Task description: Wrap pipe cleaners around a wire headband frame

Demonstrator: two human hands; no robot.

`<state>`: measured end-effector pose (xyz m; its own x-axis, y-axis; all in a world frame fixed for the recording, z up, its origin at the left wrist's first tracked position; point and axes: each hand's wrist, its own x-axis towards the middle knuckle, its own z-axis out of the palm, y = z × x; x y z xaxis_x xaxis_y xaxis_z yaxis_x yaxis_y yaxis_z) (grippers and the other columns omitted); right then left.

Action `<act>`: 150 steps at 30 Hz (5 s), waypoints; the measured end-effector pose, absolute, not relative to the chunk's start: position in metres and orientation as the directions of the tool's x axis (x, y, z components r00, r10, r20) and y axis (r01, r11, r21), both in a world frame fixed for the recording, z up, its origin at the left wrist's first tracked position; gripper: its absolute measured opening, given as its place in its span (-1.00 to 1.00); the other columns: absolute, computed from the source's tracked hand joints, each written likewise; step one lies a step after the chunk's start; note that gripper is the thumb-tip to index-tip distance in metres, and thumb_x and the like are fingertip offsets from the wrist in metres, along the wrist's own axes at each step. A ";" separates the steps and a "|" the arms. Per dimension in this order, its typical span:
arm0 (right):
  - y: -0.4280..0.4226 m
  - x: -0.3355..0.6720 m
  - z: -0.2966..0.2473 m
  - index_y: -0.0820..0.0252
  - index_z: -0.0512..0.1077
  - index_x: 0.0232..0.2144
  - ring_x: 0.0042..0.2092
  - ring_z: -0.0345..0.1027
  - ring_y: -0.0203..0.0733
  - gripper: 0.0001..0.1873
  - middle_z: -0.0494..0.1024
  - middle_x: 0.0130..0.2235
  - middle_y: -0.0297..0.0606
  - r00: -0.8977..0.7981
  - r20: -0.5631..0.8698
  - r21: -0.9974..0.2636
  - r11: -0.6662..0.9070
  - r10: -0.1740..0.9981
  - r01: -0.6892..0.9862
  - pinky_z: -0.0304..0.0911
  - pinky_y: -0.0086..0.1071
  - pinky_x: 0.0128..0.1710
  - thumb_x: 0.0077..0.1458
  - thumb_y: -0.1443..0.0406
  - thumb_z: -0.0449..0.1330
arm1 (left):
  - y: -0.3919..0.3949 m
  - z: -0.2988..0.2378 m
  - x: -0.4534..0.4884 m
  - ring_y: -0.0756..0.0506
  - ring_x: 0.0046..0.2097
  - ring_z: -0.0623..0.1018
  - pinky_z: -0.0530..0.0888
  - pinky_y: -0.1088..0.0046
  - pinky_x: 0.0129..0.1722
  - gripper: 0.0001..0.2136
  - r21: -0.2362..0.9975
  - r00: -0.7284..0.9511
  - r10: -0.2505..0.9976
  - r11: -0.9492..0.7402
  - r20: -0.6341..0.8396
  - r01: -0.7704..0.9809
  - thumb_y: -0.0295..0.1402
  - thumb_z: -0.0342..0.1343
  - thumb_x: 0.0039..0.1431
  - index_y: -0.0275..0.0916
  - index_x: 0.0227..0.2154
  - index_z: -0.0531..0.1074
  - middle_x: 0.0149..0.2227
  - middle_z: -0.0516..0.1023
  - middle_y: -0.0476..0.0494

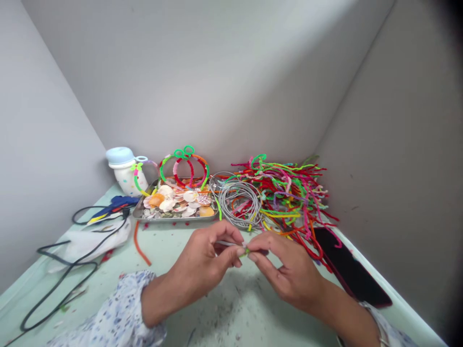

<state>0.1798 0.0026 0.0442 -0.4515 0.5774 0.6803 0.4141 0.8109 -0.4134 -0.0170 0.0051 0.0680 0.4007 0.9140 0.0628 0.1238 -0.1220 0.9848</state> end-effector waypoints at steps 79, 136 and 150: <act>0.002 0.166 -0.019 0.14 0.39 -0.22 -0.43 0.43 -0.28 -0.82 0.53 -0.42 -0.33 -0.298 0.686 -0.450 0.709 0.664 0.544 0.34 -0.45 -0.43 0.15 0.45 0.10 | 0.011 0.000 0.001 0.05 -0.58 0.26 0.21 0.55 -0.55 -0.74 0.991 0.217 0.967 0.127 -0.131 0.031 -0.19 0.18 0.03 -0.28 -0.57 0.37 -0.65 0.30 0.08; 0.011 0.175 -0.012 0.17 0.35 -0.24 -0.42 0.48 -0.30 -0.82 0.54 -0.43 -0.32 -0.208 0.833 -0.280 0.713 0.513 0.643 0.35 -0.47 -0.42 0.11 0.48 0.10 | 0.022 -0.006 -0.018 -0.09 -0.16 0.46 0.40 0.33 -0.15 -0.70 0.389 0.226 0.598 -0.718 0.769 0.577 -0.54 0.19 0.13 -0.14 -0.08 0.39 -0.17 0.43 -0.12; 0.010 0.174 -0.014 0.18 0.35 -0.25 -0.40 0.45 -0.29 -0.85 0.54 -0.42 -0.32 -0.338 0.790 -0.289 0.796 0.512 0.531 0.29 -0.45 -0.41 0.14 0.47 0.08 | 0.030 0.003 -0.016 -0.06 -0.29 0.51 0.28 0.23 -0.05 -0.98 0.171 0.404 0.402 -0.850 0.822 0.497 -0.41 0.19 0.19 -0.17 -0.34 0.50 -0.42 0.57 -0.02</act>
